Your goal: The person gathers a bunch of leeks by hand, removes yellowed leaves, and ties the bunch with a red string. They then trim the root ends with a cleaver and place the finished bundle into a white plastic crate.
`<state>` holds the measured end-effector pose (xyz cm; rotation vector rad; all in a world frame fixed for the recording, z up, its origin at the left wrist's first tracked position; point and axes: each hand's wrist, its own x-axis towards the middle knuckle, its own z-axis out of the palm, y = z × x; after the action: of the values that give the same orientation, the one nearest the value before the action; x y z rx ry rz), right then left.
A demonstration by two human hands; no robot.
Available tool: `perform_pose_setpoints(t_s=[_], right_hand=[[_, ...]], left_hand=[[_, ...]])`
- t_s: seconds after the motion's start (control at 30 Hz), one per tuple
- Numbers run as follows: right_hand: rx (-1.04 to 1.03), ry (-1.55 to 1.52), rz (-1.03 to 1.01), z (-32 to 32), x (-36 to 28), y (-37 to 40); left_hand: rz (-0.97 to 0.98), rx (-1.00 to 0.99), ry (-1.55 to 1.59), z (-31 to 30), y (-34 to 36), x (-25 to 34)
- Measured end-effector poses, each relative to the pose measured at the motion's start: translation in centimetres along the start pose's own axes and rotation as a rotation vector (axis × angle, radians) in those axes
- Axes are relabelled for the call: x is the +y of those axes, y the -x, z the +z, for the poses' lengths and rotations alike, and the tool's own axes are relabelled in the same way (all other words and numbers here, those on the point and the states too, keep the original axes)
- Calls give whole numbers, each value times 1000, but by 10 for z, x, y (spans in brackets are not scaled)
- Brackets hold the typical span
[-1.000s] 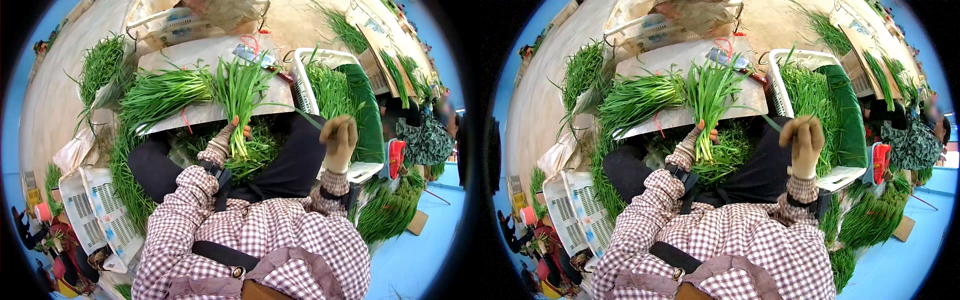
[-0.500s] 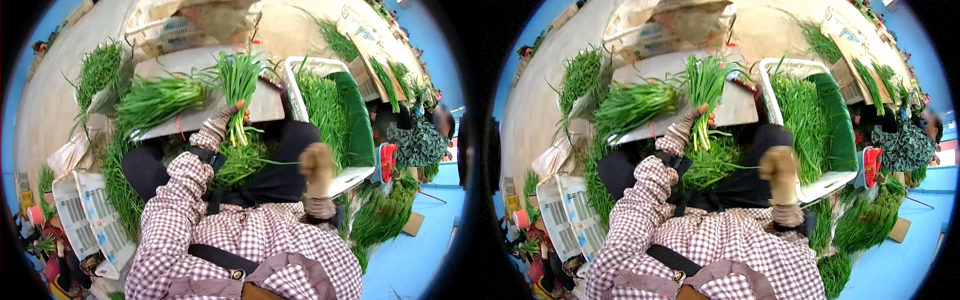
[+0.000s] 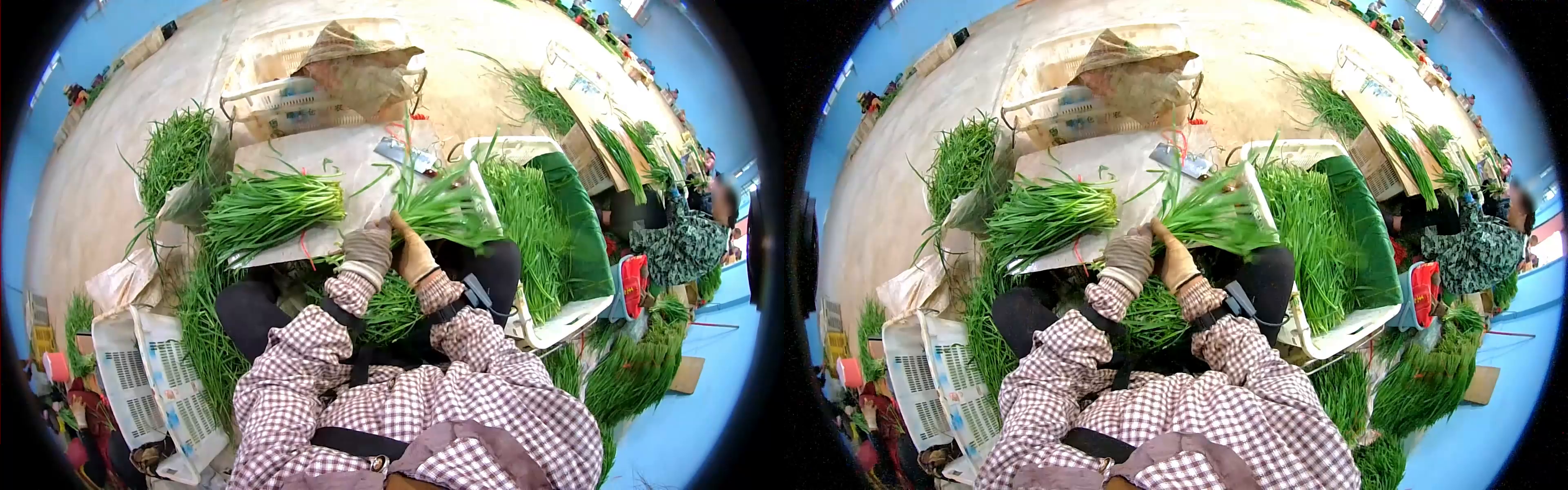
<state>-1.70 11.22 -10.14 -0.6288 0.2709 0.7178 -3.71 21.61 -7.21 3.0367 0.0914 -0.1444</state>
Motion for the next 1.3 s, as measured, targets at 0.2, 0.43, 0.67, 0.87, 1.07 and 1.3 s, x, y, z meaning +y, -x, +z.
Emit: perform_pose_setpoints(t_s=[0.2, 0.43, 0.67, 0.87, 1.07, 1.3], right_hand=[[-106, -112, -67, -3, -5, -1], [17, 100, -188, -5, -52, -18], [-109, 1164, -1080, 47, -93, 11], [-337, 807, -952, 42, -99, -39], [-127, 1653, -1182, -30, -102, -125], [-130, 1425, -545, 34, -136, -39]], left_hand=[[82, 1, 52, -12, 37, -11], [29, 125, 366, 30, 51, -10], [296, 306, 1182, -4, -21, -17], [565, 171, 1701, -92, -77, 11], [254, 17, 1524, -48, -122, 2], [90, -7, 1614, -27, -140, 7]])
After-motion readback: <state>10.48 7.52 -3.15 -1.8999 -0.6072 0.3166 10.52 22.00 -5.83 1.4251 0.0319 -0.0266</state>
